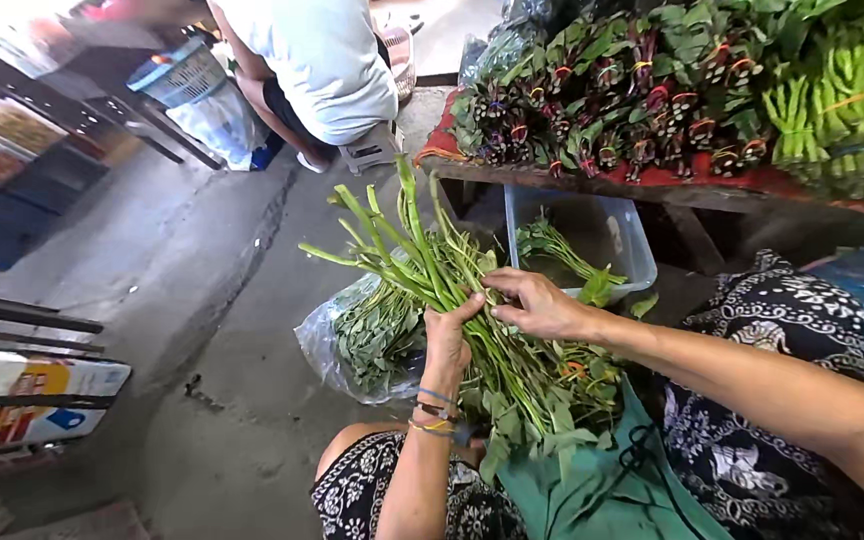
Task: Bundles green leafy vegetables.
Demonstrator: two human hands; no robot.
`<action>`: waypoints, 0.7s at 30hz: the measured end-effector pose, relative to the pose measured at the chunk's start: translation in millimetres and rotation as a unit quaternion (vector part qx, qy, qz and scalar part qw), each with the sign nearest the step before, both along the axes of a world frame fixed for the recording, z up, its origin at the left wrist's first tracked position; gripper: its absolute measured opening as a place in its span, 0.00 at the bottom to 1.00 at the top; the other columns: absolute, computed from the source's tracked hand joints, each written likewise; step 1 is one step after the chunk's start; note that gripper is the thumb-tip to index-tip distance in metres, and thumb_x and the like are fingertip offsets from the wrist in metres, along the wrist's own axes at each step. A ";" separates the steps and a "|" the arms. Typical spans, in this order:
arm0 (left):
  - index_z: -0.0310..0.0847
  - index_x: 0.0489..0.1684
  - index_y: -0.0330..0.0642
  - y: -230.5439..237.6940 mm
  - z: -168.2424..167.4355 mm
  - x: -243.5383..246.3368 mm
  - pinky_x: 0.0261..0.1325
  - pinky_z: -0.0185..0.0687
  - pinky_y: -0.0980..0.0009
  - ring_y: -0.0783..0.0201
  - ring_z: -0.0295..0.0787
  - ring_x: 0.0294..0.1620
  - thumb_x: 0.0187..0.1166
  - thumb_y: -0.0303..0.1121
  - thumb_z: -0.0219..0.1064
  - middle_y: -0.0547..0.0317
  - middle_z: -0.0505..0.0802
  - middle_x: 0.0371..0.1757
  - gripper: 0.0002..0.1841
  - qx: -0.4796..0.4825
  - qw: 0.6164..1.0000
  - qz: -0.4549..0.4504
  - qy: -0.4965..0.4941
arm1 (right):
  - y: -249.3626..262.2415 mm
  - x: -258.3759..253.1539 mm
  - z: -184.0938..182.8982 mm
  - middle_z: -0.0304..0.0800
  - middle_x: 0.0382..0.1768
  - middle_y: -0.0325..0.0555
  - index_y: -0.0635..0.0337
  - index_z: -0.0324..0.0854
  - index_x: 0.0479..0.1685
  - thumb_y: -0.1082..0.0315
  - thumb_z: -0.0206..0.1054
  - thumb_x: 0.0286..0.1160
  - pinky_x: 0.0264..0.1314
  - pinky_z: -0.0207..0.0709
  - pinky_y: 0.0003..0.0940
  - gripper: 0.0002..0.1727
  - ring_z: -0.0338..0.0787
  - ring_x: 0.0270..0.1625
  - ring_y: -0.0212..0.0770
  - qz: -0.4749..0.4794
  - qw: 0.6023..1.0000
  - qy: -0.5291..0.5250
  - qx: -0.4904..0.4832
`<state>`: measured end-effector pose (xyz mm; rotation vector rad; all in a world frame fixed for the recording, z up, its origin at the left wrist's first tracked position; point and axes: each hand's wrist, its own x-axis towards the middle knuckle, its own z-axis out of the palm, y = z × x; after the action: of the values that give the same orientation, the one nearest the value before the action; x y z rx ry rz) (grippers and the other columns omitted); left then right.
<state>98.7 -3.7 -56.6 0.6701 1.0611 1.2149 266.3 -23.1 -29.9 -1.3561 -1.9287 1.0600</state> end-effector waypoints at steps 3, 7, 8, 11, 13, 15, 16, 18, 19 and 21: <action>0.79 0.40 0.28 -0.9 0.7 -0.2 0.41 0.92 0.64 0.59 0.91 0.33 0.61 0.09 0.74 0.47 0.91 0.32 0.13 0.025 0.999 -0.010 0.036 | 1.9 1.1 1.0 0.81 0.73 0.62 0.71 0.80 0.72 0.70 0.65 0.83 0.75 0.76 0.42 0.21 0.85 0.69 0.51 0.017 1.000 -0.015 0.005; 0.80 0.39 0.28 -1.3 1.2 -1.0 0.39 0.92 0.65 0.60 0.91 0.31 0.59 0.09 0.75 0.48 0.91 0.31 0.14 0.041 0.996 -0.022 0.076 | -2.4 -2.2 -23.7 0.89 0.58 0.64 0.73 0.89 0.55 0.74 0.62 0.82 0.61 0.86 0.44 0.14 0.92 0.55 0.55 0.012 0.976 -0.059 0.207; 0.80 0.38 0.28 -1.3 1.1 -1.3 0.38 0.91 0.65 0.60 0.91 0.31 0.59 0.09 0.75 0.48 0.91 0.31 0.14 0.044 0.995 -0.025 0.080 | -3.6 -3.6 -29.5 0.89 0.55 0.64 0.73 0.89 0.51 0.75 0.61 0.81 0.52 0.89 0.45 0.13 0.94 0.49 0.55 0.007 0.961 -0.080 0.264; 0.81 0.37 0.28 -2.3 0.4 -1.5 0.37 0.91 0.65 0.60 0.91 0.30 0.58 0.09 0.75 0.48 0.91 0.30 0.13 0.047 0.995 -0.033 0.081 | -4.2 -4.8 -38.5 0.90 0.45 0.61 0.71 0.89 0.41 0.75 0.63 0.76 0.28 0.87 0.41 0.10 0.92 0.29 0.50 -0.002 0.918 -0.129 0.375; 0.81 0.37 0.29 -2.6 -0.7 -2.0 0.38 0.92 0.65 0.59 0.91 0.30 0.58 0.09 0.75 0.48 0.92 0.31 0.13 0.050 0.995 -0.041 0.077 | -3.4 -4.4 -40.8 0.89 0.40 0.58 0.70 0.88 0.35 0.74 0.63 0.74 0.22 0.83 0.39 0.09 0.89 0.25 0.48 -0.001 0.906 -0.138 0.401; 0.81 0.37 0.29 -2.6 -1.9 -2.5 0.38 0.91 0.65 0.60 0.91 0.31 0.57 0.09 0.75 0.48 0.91 0.31 0.13 0.057 0.994 -0.051 0.073 | -3.2 -3.4 -40.2 0.89 0.39 0.58 0.69 0.87 0.30 0.74 0.64 0.72 0.22 0.82 0.39 0.09 0.89 0.25 0.47 0.003 0.905 -0.135 0.404; 0.81 0.37 0.29 -2.9 -2.0 -2.6 0.38 0.91 0.66 0.60 0.91 0.31 0.57 0.09 0.74 0.48 0.92 0.31 0.14 0.058 0.994 -0.056 0.072 | -2.9 -2.7 -39.1 0.90 0.41 0.58 0.69 0.87 0.28 0.75 0.64 0.71 0.23 0.83 0.40 0.09 0.90 0.27 0.48 0.005 0.906 -0.131 0.402; 0.80 0.39 0.30 -4.0 -1.1 -3.0 0.38 0.91 0.67 0.61 0.91 0.31 0.56 0.08 0.74 0.50 0.92 0.31 0.15 0.058 0.993 -0.067 0.076 | -0.3 0.3 -36.4 0.91 0.43 0.59 0.69 0.86 0.26 0.75 0.65 0.69 0.27 0.85 0.41 0.08 0.92 0.30 0.49 0.010 0.914 -0.114 0.389; 0.80 0.40 0.30 -3.9 -0.1 -4.2 0.39 0.91 0.66 0.61 0.91 0.31 0.57 0.08 0.73 0.50 0.92 0.31 0.15 0.057 0.993 -0.074 0.073 | 0.5 2.3 -32.8 0.91 0.44 0.59 0.70 0.87 0.27 0.75 0.65 0.69 0.31 0.86 0.42 0.08 0.92 0.32 0.49 0.015 0.928 -0.100 0.358; 0.80 0.40 0.29 -2.0 3.0 -8.6 0.39 0.92 0.65 0.59 0.92 0.30 0.59 0.07 0.71 0.47 0.92 0.31 0.14 0.048 0.995 -0.081 0.045 | 2.5 6.9 -18.8 0.91 0.43 0.55 0.71 0.88 0.37 0.76 0.62 0.77 0.44 0.86 0.42 0.10 0.91 0.39 0.46 0.022 0.974 -0.048 0.222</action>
<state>90.0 -5.7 -53.6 0.8754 1.0071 1.1079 273.1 -20.6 -48.8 -1.1299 -2.1133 0.5373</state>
